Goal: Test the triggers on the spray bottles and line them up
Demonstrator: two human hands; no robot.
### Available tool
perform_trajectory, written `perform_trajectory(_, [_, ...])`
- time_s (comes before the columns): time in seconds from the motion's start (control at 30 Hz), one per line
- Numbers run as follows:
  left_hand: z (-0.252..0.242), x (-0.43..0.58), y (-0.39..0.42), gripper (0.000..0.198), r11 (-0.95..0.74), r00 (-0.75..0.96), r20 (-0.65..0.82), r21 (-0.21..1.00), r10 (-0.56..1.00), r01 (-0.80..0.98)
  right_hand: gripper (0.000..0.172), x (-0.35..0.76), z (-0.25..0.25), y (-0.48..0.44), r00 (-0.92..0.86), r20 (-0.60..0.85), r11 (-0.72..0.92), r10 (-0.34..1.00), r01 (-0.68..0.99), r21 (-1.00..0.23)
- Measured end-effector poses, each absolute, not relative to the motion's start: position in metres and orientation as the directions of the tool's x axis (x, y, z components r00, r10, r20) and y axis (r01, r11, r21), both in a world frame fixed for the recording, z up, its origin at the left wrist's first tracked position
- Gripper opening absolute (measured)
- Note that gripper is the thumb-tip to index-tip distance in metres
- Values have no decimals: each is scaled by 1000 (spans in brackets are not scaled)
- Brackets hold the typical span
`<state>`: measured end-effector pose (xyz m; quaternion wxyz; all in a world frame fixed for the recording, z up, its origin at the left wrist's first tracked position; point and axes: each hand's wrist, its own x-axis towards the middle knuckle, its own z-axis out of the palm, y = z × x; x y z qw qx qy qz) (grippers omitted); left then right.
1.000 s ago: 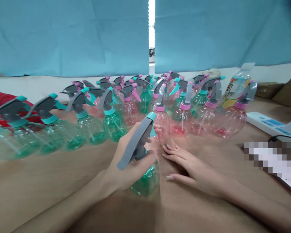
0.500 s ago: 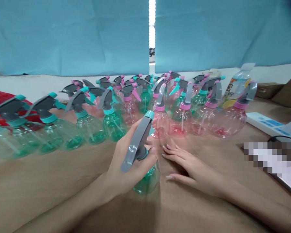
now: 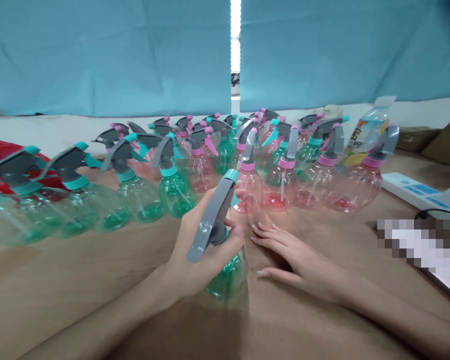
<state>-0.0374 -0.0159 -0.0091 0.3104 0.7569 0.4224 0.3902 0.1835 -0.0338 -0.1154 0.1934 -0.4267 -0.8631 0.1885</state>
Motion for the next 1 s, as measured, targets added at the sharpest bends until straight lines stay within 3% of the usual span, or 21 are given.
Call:
perform_trajectory(0.23, [-9,-37,-18,39,-444,326,334,818,884,366,65,184,-117,-33,-563,180,570,807,662,-487])
perform_trajectory(0.4, [-7,-38,-19,24,-497,332,386,780,861,380,67,184,-116,-33,-565,148,559,812,680,-474])
perform_trajectory(0.7, [-10,-40,-17,16,-574,322,477,716,818,398,67,183,-114,-33,-566,150,560,810,672,-485])
perform_trajectory(0.83, [-10,-41,-15,21,-574,323,475,706,818,415,67,182,-113,-33,-566,148,558,811,673,-485])
perform_trajectory(1.0, [-15,-42,-7,43,-568,309,477,709,823,417,68,180,-106,-32,-570,138,558,810,676,-482])
